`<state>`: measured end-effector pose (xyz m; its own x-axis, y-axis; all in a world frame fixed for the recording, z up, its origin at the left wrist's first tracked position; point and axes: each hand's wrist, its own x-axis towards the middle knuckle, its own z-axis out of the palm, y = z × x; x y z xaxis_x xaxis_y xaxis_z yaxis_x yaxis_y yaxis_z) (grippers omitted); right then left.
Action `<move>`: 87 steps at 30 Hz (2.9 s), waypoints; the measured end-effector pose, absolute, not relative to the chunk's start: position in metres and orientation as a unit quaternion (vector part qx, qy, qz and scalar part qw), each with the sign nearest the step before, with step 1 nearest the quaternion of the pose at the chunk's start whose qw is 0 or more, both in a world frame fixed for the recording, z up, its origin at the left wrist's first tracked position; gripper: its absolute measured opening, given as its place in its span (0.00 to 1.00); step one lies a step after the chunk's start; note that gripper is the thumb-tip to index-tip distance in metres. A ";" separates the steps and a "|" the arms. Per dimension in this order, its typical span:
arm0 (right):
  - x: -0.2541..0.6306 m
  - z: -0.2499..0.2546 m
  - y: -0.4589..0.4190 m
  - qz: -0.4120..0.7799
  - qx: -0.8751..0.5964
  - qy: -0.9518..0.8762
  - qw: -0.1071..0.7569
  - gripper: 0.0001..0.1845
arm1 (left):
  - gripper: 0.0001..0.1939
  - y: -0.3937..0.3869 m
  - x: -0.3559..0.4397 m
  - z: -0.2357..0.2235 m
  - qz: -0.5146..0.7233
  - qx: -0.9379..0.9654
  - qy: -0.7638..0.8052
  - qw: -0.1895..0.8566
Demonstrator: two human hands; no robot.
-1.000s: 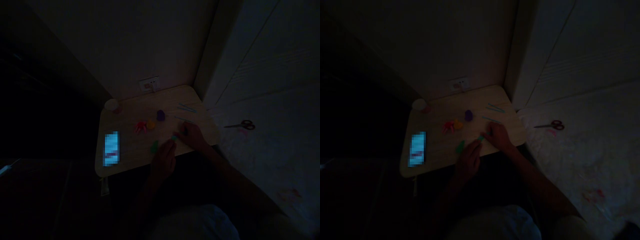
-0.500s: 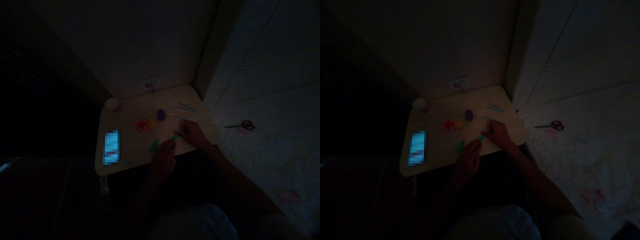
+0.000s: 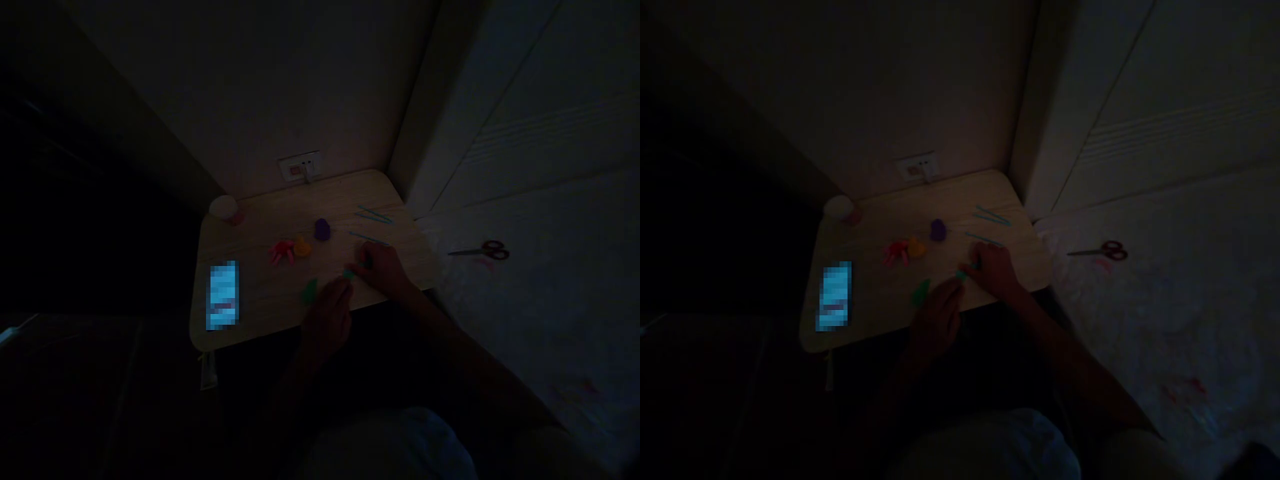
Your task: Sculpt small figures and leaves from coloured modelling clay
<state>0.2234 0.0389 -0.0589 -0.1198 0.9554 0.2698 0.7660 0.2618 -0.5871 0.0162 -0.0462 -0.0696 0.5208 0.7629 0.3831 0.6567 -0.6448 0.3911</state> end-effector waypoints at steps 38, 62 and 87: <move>0.230 -0.064 0.038 0.171 -0.581 -0.708 0.364 0.17 | 0.27 -0.045 0.017 -0.071 0.278 0.859 0.417 0.102; 0.240 -0.065 0.039 0.200 -0.527 -0.748 0.350 0.16 | 0.25 -0.046 0.016 -0.068 0.270 0.857 0.424 0.108; 0.247 -0.064 0.050 0.216 -0.481 -0.795 0.301 0.15 | 0.25 -0.045 0.015 -0.068 0.264 0.861 0.425 0.094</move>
<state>0.2467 0.0497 -0.0638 -0.3565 0.8944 0.2701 0.6350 0.4440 -0.6322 0.0152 -0.0447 -0.0681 0.4998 0.7815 0.3735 0.6820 -0.6209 0.3866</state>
